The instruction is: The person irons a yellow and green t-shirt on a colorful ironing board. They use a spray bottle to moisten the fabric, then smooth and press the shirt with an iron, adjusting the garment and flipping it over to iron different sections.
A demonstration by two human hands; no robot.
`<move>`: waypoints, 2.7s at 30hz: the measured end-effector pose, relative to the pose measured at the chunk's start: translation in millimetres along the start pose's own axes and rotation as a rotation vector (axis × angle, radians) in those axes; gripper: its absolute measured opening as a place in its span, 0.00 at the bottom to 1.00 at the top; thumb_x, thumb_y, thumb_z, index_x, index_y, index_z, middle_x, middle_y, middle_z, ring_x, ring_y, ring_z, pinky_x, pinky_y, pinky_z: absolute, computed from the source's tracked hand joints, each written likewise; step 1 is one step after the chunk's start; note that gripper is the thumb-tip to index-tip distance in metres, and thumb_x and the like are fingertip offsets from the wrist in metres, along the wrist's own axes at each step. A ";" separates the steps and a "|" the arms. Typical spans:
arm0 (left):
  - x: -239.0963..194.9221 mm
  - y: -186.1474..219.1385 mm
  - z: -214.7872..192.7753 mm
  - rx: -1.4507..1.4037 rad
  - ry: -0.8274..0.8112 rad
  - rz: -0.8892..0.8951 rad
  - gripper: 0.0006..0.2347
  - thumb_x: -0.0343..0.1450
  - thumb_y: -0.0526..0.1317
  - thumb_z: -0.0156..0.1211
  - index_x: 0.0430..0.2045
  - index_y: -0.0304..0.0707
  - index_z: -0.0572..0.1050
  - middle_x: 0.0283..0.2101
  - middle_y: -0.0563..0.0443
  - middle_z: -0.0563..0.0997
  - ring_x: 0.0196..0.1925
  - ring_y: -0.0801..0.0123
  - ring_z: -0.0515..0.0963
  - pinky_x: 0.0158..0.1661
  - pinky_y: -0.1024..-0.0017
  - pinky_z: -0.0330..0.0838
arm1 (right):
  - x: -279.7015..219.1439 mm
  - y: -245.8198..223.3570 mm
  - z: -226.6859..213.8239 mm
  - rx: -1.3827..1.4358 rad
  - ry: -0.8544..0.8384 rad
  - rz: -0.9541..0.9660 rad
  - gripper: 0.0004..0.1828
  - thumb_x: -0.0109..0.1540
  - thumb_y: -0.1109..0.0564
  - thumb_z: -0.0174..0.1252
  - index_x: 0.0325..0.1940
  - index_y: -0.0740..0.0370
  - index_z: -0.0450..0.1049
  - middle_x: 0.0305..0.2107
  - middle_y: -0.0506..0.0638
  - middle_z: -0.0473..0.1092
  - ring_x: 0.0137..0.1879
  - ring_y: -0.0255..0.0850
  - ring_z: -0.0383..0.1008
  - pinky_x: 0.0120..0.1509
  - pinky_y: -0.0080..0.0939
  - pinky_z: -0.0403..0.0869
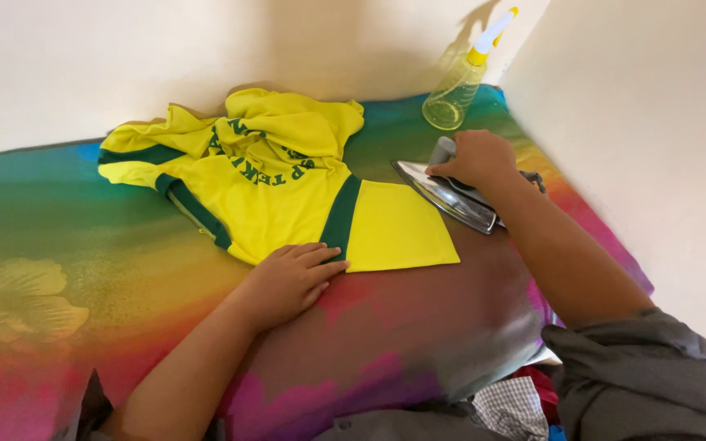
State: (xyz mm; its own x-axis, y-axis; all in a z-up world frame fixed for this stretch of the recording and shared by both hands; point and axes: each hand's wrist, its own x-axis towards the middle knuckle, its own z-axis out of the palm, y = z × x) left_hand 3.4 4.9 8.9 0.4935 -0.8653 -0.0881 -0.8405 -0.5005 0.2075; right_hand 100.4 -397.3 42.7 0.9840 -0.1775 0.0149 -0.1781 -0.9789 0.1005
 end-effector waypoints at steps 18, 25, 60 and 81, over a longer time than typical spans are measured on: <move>3.0 -1.1 11.4 -0.099 0.144 -0.144 0.27 0.74 0.47 0.56 0.71 0.56 0.59 0.74 0.49 0.58 0.77 0.47 0.54 0.71 0.48 0.50 | -26.1 92.8 -34.2 0.363 0.288 0.295 0.40 0.54 0.23 0.69 0.44 0.62 0.79 0.36 0.63 0.77 0.50 0.64 0.78 0.50 0.61 0.76; 7.5 -8.7 30.4 -0.138 0.528 -0.010 0.28 0.64 0.43 0.66 0.62 0.45 0.70 0.70 0.50 0.68 0.69 0.50 0.66 0.62 0.58 0.62 | -1.0 118.9 -2.2 1.011 0.961 0.220 0.20 0.63 0.50 0.75 0.46 0.69 0.77 0.37 0.54 0.79 0.41 0.39 0.79 0.49 0.35 0.78; -83.5 -11.0 -17.3 -0.589 0.171 -0.319 0.09 0.73 0.45 0.55 0.30 0.41 0.77 0.29 0.56 0.82 0.30 0.66 0.76 0.37 0.72 0.73 | 37.1 -44.2 85.1 0.795 0.494 -0.424 0.21 0.54 0.45 0.71 0.42 0.61 0.78 0.41 0.54 0.72 0.49 0.48 0.72 0.56 0.45 0.70; -232.7 -69.5 36.2 -0.788 0.774 -0.770 0.09 0.69 0.31 0.56 0.37 0.29 0.83 0.32 0.51 0.85 0.31 0.68 0.79 0.37 0.73 0.73 | 49.6 -73.0 44.9 0.986 0.348 -0.291 0.18 0.66 0.50 0.62 0.52 0.66 0.76 0.35 0.51 0.74 0.35 0.39 0.71 0.42 0.37 0.70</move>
State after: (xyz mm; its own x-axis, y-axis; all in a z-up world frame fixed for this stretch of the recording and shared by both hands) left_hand -61.1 240.0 -20.3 0.9968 -0.0043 0.0794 -0.0720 -0.4722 0.8785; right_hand 162.1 -339.2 -8.6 0.9084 -0.0387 0.4164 0.2908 -0.6571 -0.6955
